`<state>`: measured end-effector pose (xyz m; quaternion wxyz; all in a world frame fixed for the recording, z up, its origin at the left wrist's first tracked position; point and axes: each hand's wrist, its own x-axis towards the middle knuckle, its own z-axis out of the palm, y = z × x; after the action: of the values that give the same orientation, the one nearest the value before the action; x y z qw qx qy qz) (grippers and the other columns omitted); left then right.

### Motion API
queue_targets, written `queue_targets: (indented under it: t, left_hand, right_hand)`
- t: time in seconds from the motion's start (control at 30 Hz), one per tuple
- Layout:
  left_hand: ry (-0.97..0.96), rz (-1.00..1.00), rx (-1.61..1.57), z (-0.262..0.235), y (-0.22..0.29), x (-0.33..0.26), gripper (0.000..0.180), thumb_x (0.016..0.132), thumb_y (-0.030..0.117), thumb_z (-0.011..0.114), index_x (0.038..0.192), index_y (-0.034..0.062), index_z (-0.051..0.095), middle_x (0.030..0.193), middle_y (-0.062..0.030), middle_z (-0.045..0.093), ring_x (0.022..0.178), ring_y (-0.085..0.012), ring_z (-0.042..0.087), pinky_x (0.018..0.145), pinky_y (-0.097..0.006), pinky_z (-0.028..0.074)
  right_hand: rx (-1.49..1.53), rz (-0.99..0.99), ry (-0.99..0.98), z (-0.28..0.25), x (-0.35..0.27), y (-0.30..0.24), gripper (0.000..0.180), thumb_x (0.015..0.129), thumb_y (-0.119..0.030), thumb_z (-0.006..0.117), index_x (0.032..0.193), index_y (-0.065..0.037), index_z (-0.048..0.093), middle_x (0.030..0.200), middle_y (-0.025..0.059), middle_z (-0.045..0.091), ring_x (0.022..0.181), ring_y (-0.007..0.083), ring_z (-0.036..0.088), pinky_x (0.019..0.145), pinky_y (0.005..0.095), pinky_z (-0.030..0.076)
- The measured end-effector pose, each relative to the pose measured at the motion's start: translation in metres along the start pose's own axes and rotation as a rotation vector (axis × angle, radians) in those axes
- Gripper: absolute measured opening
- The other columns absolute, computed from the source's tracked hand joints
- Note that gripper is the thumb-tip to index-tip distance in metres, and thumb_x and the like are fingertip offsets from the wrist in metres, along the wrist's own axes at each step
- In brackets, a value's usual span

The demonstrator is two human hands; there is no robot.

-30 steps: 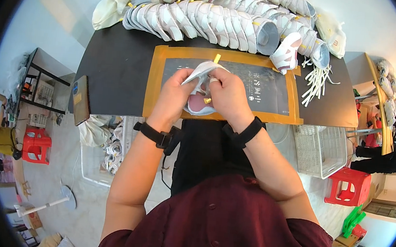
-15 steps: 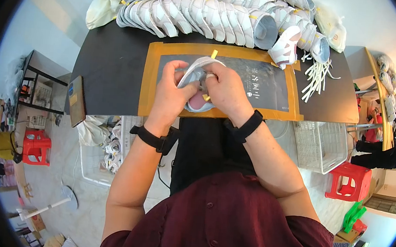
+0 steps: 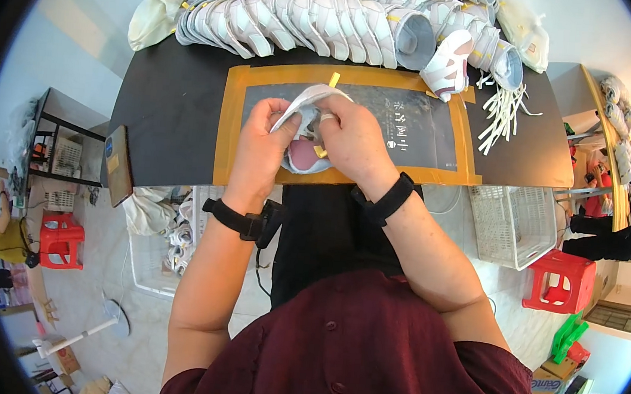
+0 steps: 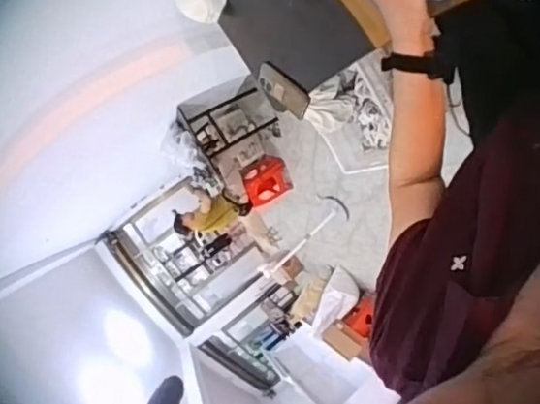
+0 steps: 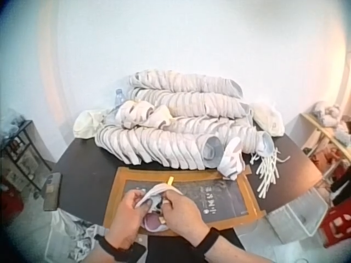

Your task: Threading laces into shoe uppers as part of a manufacturing process.

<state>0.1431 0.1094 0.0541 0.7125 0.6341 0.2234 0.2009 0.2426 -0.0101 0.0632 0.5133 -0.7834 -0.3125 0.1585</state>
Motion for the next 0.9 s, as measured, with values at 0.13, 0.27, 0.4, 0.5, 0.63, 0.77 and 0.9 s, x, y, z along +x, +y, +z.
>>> queue_targets:
  t: [0.13, 0.27, 0.4, 0.5, 0.63, 0.77, 0.9]
  left_hand:
    - [-0.018, -0.008, -0.009, -0.002, 0.001, 0.001, 0.021, 0.093, 0.012, 0.064, 0.110, 0.0044, 0.055, 0.101, -0.0011, 0.059, 0.089, -0.0081, 0.056, 0.077, -0.024, 0.048]
    - [0.019, -0.048, -0.009, 0.001, 0.003, 0.003, 0.020, 0.093, 0.013, 0.064, 0.110, 0.0049, 0.056, 0.098, -0.0001, 0.059, 0.086, -0.0083, 0.056, 0.075, -0.025, 0.049]
    - [0.084, 0.047, 0.220, 0.007, 0.001, 0.003, 0.020, 0.092, 0.013, 0.065, 0.108, 0.0044, 0.056, 0.093, -0.0003, 0.060, 0.080, -0.0089, 0.056, 0.070, -0.025, 0.049]
    - [0.114, 0.136, 0.432, 0.011, 0.001, 0.003, 0.020, 0.090, 0.012, 0.065, 0.106, 0.0037, 0.056, 0.091, -0.0020, 0.061, 0.079, -0.0099, 0.057, 0.070, -0.026, 0.049]
    - [0.123, 0.276, 0.473, 0.010, -0.002, 0.005, 0.020, 0.086, 0.008, 0.064, 0.102, 0.0021, 0.055, 0.089, -0.0115, 0.065, 0.077, -0.0207, 0.064, 0.072, -0.033, 0.051]
    - [0.129, 0.276, 0.627, 0.007, 0.001, 0.009, 0.019, 0.086, 0.008, 0.064, 0.102, 0.0016, 0.056, 0.092, -0.0139, 0.066, 0.081, -0.0231, 0.066, 0.074, -0.034, 0.051]
    - [0.036, 0.270, 0.542, -0.003, -0.004, 0.010, 0.019, 0.088, 0.009, 0.064, 0.104, 0.0015, 0.057, 0.091, -0.0108, 0.066, 0.080, -0.0192, 0.066, 0.072, -0.031, 0.050]
  right_hand:
    - [-0.006, 0.017, -0.005, 0.001, -0.001, 0.000, 0.025, 0.088, -0.012, 0.050, 0.106, -0.005, 0.066, 0.096, 0.0221, 0.067, 0.092, 0.0395, 0.064, 0.081, 0.0463, 0.050]
    - [-0.020, 0.011, 0.008, 0.002, -0.002, -0.001, 0.026, 0.088, -0.013, 0.051, 0.107, -0.006, 0.066, 0.097, 0.0216, 0.068, 0.093, 0.0392, 0.064, 0.082, 0.0459, 0.050]
    - [-0.050, 0.024, 0.004, 0.002, -0.003, -0.002, 0.026, 0.088, -0.014, 0.051, 0.108, -0.006, 0.066, 0.097, 0.0216, 0.068, 0.093, 0.0388, 0.064, 0.082, 0.0458, 0.050]
    - [-0.051, 0.006, 0.021, 0.002, -0.005, 0.001, 0.026, 0.088, -0.013, 0.051, 0.108, -0.006, 0.066, 0.098, 0.0218, 0.068, 0.094, 0.0385, 0.065, 0.082, 0.0458, 0.050]
    - [-0.017, -0.009, 0.040, 0.002, -0.007, 0.000, 0.026, 0.089, -0.013, 0.051, 0.108, -0.004, 0.066, 0.098, 0.0218, 0.068, 0.094, 0.0384, 0.065, 0.083, 0.0453, 0.050]
    - [0.027, -0.018, 0.122, 0.009, -0.010, 0.005, 0.025, 0.090, -0.012, 0.051, 0.108, -0.003, 0.066, 0.098, 0.0200, 0.069, 0.093, 0.0369, 0.066, 0.082, 0.0438, 0.051]
    - [0.077, 0.018, 0.069, 0.007, -0.010, -0.002, 0.025, 0.090, -0.011, 0.050, 0.108, -0.003, 0.066, 0.097, 0.0184, 0.070, 0.092, 0.0352, 0.067, 0.081, 0.0428, 0.051]
